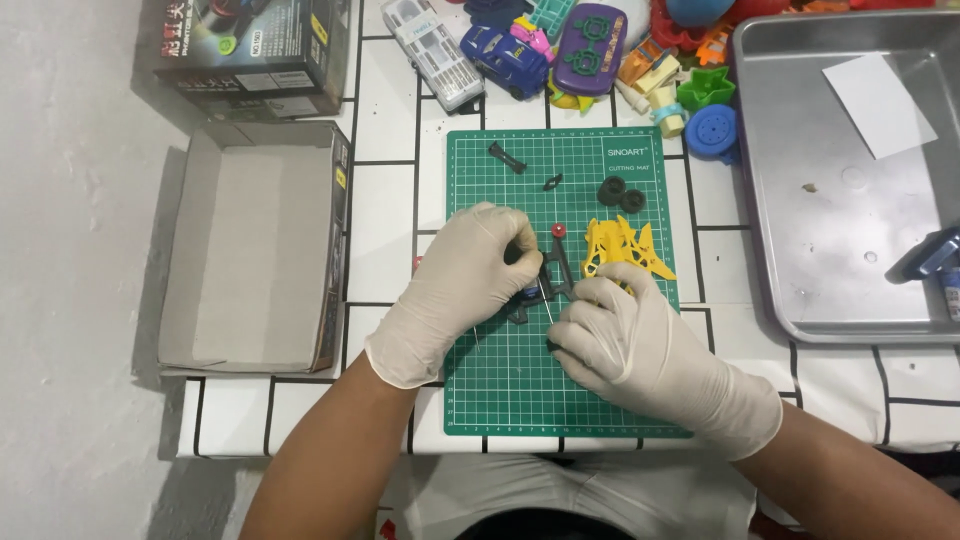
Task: The person assembles a small drone on a green cutting mat, attaching red wheels to the black frame and inserting a battery. They use a screwdriver to tighten screws on the drone's body and handle a yellow plastic component.
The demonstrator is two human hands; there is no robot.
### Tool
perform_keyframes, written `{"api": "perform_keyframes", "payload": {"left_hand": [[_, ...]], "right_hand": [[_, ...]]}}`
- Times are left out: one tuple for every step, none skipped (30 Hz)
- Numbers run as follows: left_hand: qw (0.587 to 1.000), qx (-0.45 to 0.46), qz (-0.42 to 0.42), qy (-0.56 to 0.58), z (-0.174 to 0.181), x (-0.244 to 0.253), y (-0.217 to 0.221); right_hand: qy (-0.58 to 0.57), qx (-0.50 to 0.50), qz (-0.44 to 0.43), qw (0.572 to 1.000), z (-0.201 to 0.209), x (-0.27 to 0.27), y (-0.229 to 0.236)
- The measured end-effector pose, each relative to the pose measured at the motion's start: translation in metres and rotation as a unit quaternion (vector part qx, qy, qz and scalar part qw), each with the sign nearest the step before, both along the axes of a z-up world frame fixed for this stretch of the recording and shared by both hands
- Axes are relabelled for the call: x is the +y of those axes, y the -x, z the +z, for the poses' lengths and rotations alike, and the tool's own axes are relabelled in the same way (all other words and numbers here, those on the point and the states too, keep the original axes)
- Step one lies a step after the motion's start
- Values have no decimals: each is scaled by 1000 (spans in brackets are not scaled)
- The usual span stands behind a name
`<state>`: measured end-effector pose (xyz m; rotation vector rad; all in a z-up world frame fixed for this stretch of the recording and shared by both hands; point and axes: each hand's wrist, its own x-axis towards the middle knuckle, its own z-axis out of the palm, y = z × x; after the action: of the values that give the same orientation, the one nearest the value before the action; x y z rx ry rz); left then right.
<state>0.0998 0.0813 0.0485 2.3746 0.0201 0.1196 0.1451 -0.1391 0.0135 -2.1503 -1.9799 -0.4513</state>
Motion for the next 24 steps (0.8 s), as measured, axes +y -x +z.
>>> {"api": "perform_keyframes", "payload": {"left_hand": [[1000,3,0,0,0,-1,-1],[1000,9,5,3,1,-2,-1],[1000,14,10,5,1,-2,-2],[1000,15,10,5,2,-2,-1],[1000,10,10,0,2,-2,0],[1000,4,9,-5,3,-2,1],[1000,6,9,-5,3,-2,0],[1000,8,14,1,3,-3,0],[1000,9,19,7,3,-3,0],[1000,10,19,7,2,-3,-1],[1000,9,19,7,2,-3,-1],[1000,7,19,7,1,-2,-1],[1000,8,20,7,0,-2,-1],[1000,6,22,11,0,-3,-1],[1000,3,25,14,-1,-3,-1],[1000,3,25,14,0,-3,-1],[999,2,26,19,1,-4,0],[999,1,26,23,2,-4,0],[999,1,27,24,3,-4,0],[999,4,25,25,3,-4,0],[999,7,24,26,4,-4,1],[999,7,24,27,3,-3,1],[999,3,23,32,3,-3,1],[999,-1,21,37,3,-3,1]], "right_hand": [[0,3,0,1000,-1,0,0],[-4,0,-8,1000,-1,0,0],[-8,-3,-16,1000,-2,1,0],[-8,-1,-16,1000,-3,1,0],[-13,-1,-18,1000,-5,1,-1],[-17,0,-20,1000,-6,1,-2],[-17,1,-20,1000,-7,1,-2],[-20,-6,-21,1000,-7,1,-3],[-23,-14,-23,999,-7,1,-4],[-23,-13,-23,999,-8,1,-3],[-27,-12,-30,999,-9,1,-2],[-31,-10,-38,999,-10,1,0],[-31,-9,-38,999,-10,1,-1],[-34,-11,-34,999,-10,2,-2],[-38,-14,-30,999,-10,2,-3],[-38,-14,-30,999,-10,3,-2],[-41,-10,-35,998,-10,3,-1],[-44,-7,-39,998,-10,3,-1],[-44,-7,-39,998,-10,3,-1],[-46,-6,-40,998,-10,3,-1],[-49,-4,-41,998,-10,3,-1],[-48,-4,-40,998,-10,3,0],[-47,-7,-49,998,-10,4,0],[-46,-11,-57,997,-10,4,1]]}}
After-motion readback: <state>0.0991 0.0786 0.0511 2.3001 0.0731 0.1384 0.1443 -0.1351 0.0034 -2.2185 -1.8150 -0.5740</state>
